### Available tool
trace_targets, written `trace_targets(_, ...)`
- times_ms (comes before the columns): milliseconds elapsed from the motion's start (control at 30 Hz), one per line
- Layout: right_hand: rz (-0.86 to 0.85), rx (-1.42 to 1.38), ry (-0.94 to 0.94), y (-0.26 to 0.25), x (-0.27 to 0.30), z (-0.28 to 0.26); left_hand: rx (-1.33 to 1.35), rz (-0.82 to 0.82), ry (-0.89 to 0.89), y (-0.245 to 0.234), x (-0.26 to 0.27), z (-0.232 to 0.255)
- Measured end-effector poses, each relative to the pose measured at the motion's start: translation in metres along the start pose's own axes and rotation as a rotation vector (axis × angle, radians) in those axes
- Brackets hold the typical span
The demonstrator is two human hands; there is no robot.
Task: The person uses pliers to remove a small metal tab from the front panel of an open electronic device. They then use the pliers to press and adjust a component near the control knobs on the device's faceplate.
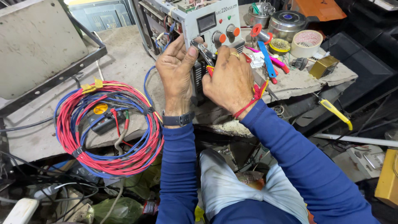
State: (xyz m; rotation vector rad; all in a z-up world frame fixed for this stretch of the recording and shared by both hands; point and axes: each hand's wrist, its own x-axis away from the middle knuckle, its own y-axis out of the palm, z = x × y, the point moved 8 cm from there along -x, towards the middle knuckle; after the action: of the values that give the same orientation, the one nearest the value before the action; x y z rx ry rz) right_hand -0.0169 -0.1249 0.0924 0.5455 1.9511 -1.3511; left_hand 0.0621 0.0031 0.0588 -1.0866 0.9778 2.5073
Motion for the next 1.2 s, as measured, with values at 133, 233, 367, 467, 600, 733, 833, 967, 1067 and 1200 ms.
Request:
trace_targets(133,0.043,0.062,0.012,0.002,0.001,-0.001,0.063,0.007,-0.016,-0.001,0.001,-0.004)
trace_targets(233,0.042,0.088,0.024,0.006,-0.002,0.007,0.042,0.011,-0.024,-0.006,0.0,-0.007)
trace_targets(367,0.056,0.08,0.02,0.006,-0.008,0.01,0.003,0.038,0.0,-0.01,-0.004,-0.011)
trace_targets(467,0.036,0.013,0.129,0.007,-0.01,0.011,-0.031,0.076,-0.016,-0.013,-0.003,-0.014)
trace_targets(600,-0.071,-0.076,0.129,0.004,-0.008,0.015,0.02,0.03,-0.019,-0.009,-0.003,-0.005)
trace_targets(733,-0.049,-0.19,0.101,-0.018,0.016,0.046,-0.051,-0.002,-0.046,-0.003,-0.001,0.0)
trace_targets(833,-0.015,-0.286,0.044,-0.035,0.041,0.062,-0.14,-0.021,-0.051,-0.001,0.002,0.01)
trace_targets(967,-0.179,-0.356,0.197,-0.03,0.071,0.082,-0.483,0.1,0.01,-0.001,-0.001,0.034)
trace_targets(1067,-0.287,-0.414,0.282,-0.02,0.092,0.09,-0.647,0.162,-0.022,0.002,-0.003,0.048)
trace_targets(1200,-0.206,-0.499,0.126,-0.018,0.105,0.089,-0.979,0.142,0.111,0.022,-0.005,0.07)
